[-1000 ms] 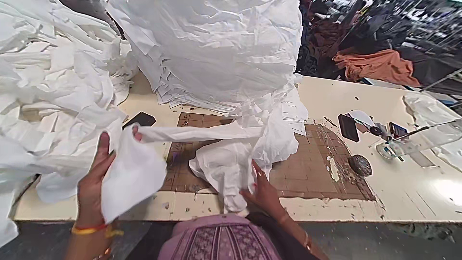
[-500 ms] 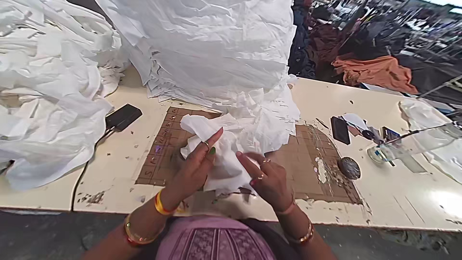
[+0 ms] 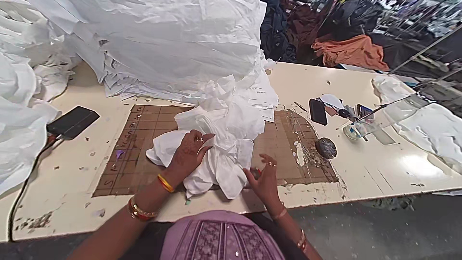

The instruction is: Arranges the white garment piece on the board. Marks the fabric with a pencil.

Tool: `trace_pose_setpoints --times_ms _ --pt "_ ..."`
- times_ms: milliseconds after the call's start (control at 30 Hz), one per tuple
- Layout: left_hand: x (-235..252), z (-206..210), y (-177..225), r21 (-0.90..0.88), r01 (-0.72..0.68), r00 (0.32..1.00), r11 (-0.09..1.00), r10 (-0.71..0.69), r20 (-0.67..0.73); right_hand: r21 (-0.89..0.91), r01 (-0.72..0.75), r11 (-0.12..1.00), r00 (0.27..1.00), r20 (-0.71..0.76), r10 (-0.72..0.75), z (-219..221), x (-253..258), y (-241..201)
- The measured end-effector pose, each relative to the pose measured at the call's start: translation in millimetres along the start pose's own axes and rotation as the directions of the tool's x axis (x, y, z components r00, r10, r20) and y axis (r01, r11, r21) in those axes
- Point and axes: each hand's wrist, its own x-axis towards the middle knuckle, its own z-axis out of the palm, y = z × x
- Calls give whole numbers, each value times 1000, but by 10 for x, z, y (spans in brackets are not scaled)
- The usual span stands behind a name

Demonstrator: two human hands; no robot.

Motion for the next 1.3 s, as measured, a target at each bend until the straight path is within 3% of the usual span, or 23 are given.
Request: trace_pose_setpoints --times_ms 67,133,200,267,333,400,500,600,667,733,800,900,967,1067,1167,1300 --pt "56 122 -4 -54 -159 982 986 153 -111 -58 259 964 952 -154 -265 12 243 29" --pt "107 158 22 -91 -190 979 978 195 54 -104 422 901 906 -1 -424 -25 554 13" --pt "186 204 71 -38 -116 954 993 122 273 -169 371 913 886 360 -294 -93 875 -96" --pt "264 295 70 66 -89 945 994 63 322 -220 331 918 797 585 -147 -87 1134 -153" --pt "356 329 96 154 -43 921 987 -21 390 -221 315 923 714 695 -77 -101 1197 -207" --pt "455 333 168 220 -25 875 975 -85 477 -196 249 949 682 731 -28 -133 1129 -233" --pt "489 400 128 205 -182 875 962 63 481 -82 127 988 672 740 -25 -180 1009 -158" --pt "459 525 -67 236 -456 889 858 424 174 -19 93 995 723 688 -54 -171 906 -116" --pt "484 476 -101 216 -485 873 848 485 56 40 170 985 819 551 -164 -241 813 -156" --pt "487 336 -39 132 -385 923 913 383 44 110 354 929 878 302 -371 -376 773 -163" --pt "479 189 51 75 -268 963 961 263 65 110 462 880 875 104 -473 -596 807 -222" --pt "440 4 256 -31 -245 958 969 247 147 44 446 894 895 -53 -444 -870 941 -266" --pt "369 -67 443 -188 -227 939 956 266 219 -58 391 918 911 -114 -395 -906 1058 -231" --pt "198 -56 748 -494 -153 943 856 276 187 -157 332 930 922 -156 -355 -814 1133 -237" --pt "100 -28 870 -684 -39 944 728 251 214 -174 359 917 889 -237 -393 -741 1071 -396" --pt "59 -44 826 -603 163 947 781 46 317 -273 487 829 758 -340 -557 -721 784 -580"
